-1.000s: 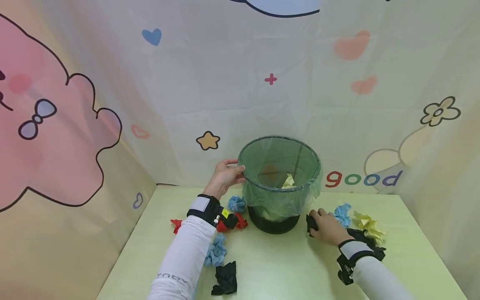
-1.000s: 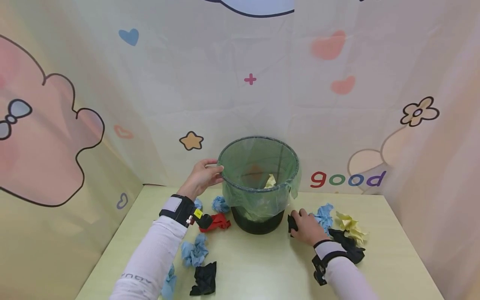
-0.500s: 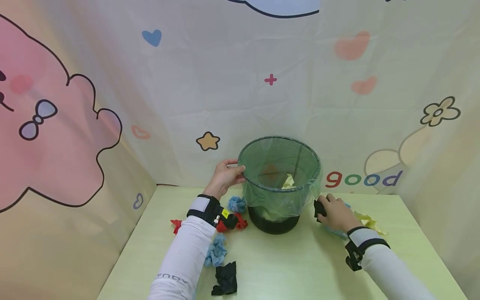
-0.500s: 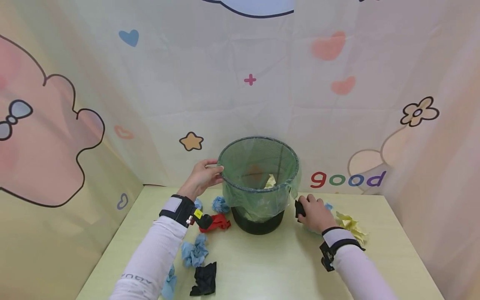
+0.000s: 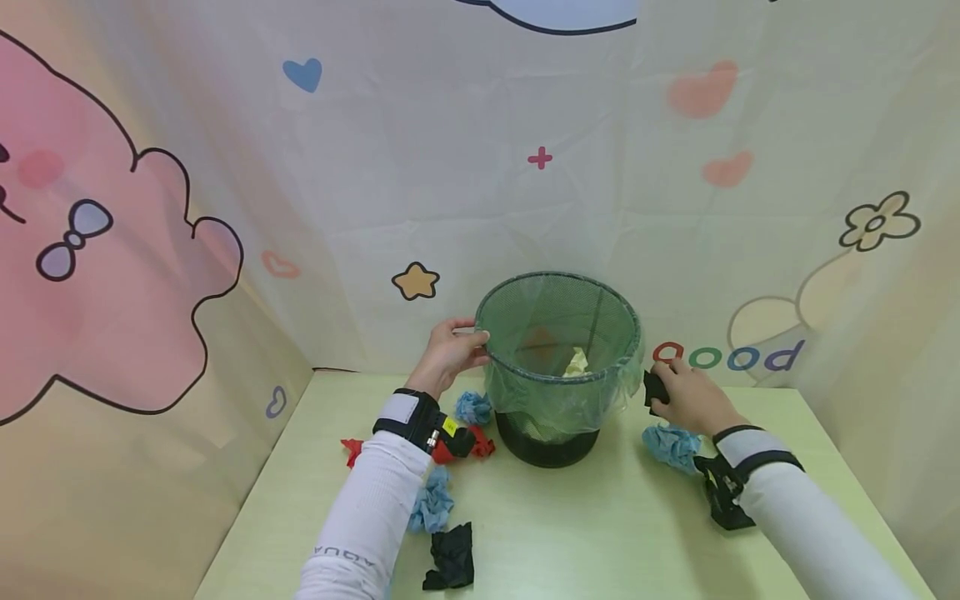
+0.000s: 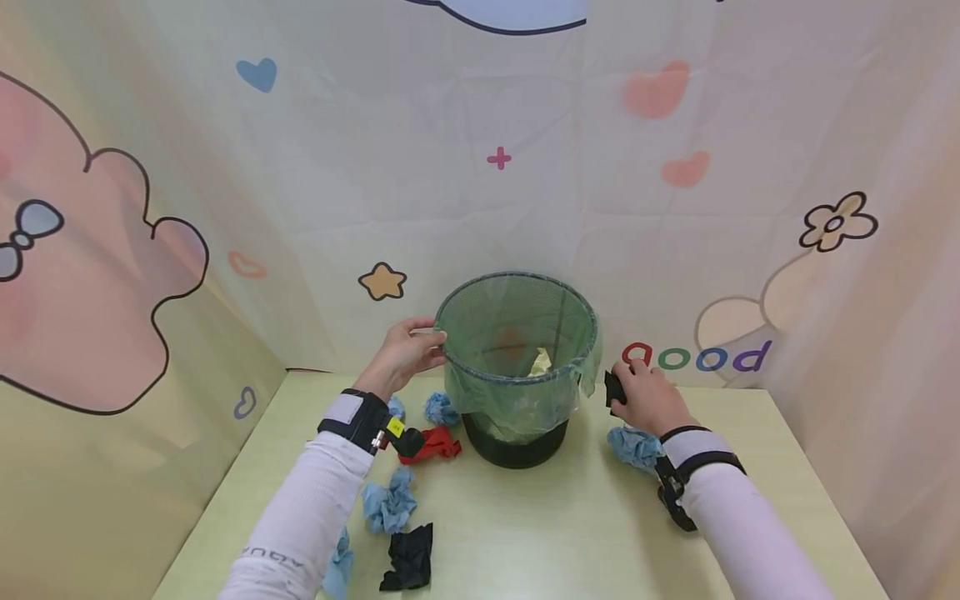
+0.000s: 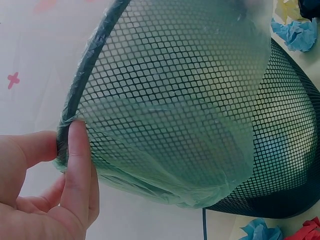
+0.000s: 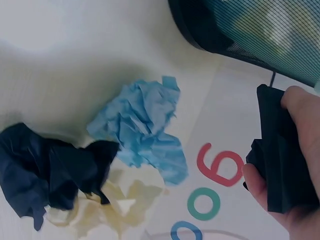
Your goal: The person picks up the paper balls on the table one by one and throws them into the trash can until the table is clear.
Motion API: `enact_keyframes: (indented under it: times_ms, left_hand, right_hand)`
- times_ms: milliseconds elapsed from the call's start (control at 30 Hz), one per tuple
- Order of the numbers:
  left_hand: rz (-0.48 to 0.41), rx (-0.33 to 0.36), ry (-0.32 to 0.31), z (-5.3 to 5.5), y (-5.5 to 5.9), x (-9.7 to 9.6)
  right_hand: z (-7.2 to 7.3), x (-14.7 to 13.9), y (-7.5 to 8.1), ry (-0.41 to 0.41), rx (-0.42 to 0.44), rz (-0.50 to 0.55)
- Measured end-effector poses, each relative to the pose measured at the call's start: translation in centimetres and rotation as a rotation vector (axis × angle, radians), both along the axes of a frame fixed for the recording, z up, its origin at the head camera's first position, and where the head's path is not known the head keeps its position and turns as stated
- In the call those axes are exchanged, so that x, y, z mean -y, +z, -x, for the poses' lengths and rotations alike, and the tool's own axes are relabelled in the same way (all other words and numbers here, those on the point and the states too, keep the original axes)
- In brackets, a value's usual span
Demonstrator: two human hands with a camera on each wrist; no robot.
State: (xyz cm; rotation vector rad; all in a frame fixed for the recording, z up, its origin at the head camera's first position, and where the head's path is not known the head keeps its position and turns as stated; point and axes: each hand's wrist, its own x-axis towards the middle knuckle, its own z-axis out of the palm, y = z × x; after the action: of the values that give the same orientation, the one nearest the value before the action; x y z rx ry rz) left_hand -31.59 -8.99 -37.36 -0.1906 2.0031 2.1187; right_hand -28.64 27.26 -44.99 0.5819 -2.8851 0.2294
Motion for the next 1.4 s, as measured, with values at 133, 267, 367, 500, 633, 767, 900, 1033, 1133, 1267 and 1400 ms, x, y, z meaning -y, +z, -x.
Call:
enact_keyframes:
  times_ms: [133,267,367,500,633,767,900,1033,1133,1267,1400]
  left_hand:
    - [0.001,-0.002,0.001,-0.1,0.0,0.0]
    - [0.003,-0.005,-0.006,-0.1,0.0,-0.1]
    - [0.006,-0.005,-0.012,-0.1,0.0,-0.1]
    - [0.006,-0.005,-0.017,-0.1,0.2,-0.1]
    - [0.003,-0.008,-0.021,-0.1,0.3,0.0]
    - [0.007,-0.013,-0.015,-0.1,0.3,0.0]
    - [0.008,-0.014,-0.009,0.0,0.1,0.0]
    - [0.003,-0.014,-0.003,0.2,-0.1,0.0]
    - [0.003,-0.015,0.001,0.3,-0.2,0.0]
    - [0.009,-0.018,0.0,0.2,-0.2,0.0]
    - [0.009,-0.018,0.001,0.2,-0.2,0.0]
  right_hand:
    - [0.3,-0.4,0.8,-0.009,0.001,-0.005]
    - [0.4,-0.8,1.7,-0.001,-0.035,-0.009]
    - [0.4,-1.1,2.6,-0.005,-0.054,-0.008]
    - [0.6,-1.3,3.9,-0.014,-0.057,-0.018]
    - [0.9,-1.4,5.2,-0.015,-0.043,-0.029]
    - [1.1,-1.5,6.2,-0.02,-0.04,-0.031]
    - [1.3,-1.5,7.1,-0.012,-0.045,-0.04]
    - [1.5,-1.4,8.3,-0.007,-0.061,-0.044]
    - [1.5,-1.2,9.1,0.003,-0.086,-0.045]
    - [1.7,-0.9,10.1,0.009,-0.112,-0.043]
    - [2.0,-0.4,11.1,0.029,-0.159,-0.044]
